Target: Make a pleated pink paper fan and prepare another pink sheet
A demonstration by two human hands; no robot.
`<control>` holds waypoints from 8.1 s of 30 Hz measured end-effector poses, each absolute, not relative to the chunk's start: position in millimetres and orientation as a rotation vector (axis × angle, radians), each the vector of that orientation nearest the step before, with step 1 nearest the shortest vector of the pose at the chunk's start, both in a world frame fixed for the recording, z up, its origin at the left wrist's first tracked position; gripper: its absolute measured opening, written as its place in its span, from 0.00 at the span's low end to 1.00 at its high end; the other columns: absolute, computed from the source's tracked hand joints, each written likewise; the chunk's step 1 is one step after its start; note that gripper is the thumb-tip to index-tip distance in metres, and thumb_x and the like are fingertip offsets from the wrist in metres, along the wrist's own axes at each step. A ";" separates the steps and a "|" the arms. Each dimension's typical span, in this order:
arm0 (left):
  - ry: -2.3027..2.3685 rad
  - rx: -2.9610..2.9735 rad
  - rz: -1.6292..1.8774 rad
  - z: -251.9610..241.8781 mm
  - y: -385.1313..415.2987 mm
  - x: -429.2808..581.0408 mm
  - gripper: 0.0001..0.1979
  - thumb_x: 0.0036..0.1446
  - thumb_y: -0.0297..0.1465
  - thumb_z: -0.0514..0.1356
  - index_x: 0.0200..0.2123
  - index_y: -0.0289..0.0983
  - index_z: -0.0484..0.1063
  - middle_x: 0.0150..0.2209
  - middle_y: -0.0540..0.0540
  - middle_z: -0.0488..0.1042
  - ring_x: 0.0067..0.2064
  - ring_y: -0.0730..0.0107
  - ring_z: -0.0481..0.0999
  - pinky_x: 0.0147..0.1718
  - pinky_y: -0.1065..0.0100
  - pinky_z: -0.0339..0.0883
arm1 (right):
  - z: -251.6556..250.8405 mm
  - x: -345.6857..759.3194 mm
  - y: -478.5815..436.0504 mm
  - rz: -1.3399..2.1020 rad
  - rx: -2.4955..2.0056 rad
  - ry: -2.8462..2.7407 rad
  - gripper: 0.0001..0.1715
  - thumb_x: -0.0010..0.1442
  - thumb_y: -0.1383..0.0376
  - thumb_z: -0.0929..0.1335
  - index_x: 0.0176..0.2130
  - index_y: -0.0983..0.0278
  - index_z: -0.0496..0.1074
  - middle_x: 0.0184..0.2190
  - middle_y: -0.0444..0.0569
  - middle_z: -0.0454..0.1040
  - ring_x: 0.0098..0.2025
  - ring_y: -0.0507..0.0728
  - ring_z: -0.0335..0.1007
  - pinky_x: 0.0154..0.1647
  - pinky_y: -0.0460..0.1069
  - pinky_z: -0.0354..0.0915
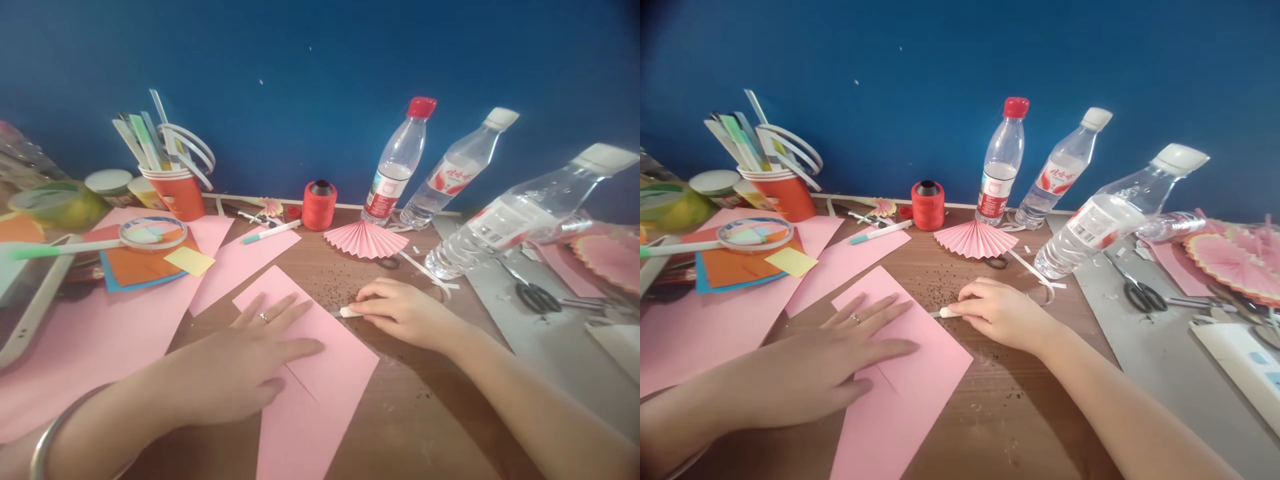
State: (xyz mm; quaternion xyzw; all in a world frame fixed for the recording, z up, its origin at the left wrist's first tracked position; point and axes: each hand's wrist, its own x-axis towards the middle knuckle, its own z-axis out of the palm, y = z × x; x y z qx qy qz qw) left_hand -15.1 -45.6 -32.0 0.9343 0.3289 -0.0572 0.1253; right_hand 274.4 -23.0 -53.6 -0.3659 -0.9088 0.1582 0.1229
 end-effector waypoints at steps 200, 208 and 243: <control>1.046 2.775 0.031 -58.3 -39.3 -17.6 0.50 0.44 0.56 0.58 0.63 0.32 0.50 0.64 0.35 0.50 0.64 0.42 0.47 0.60 0.48 0.45 | -58.2 249.9 -39.8 0.023 -1.131 -2.710 0.19 0.62 0.68 0.60 0.49 0.56 0.72 0.34 0.45 0.69 0.21 0.45 0.58 0.21 0.43 0.54; 1.096 2.733 -0.013 -59.8 -39.4 -17.8 0.53 0.42 0.57 0.57 0.64 0.30 0.48 0.65 0.34 0.48 0.64 0.43 0.47 0.60 0.51 0.46 | -57.7 243.7 -33.4 0.040 -1.118 -2.719 0.18 0.63 0.67 0.60 0.49 0.57 0.72 0.35 0.46 0.70 0.24 0.47 0.62 0.23 0.43 0.57; 1.090 2.693 -0.052 -64.0 -42.4 -21.5 0.54 0.44 0.58 0.56 0.64 0.28 0.43 0.66 0.33 0.43 0.65 0.44 0.43 0.61 0.52 0.42 | -60.7 241.1 -19.9 0.056 -1.154 -2.717 0.18 0.62 0.66 0.60 0.49 0.55 0.71 0.36 0.46 0.70 0.26 0.47 0.65 0.25 0.44 0.58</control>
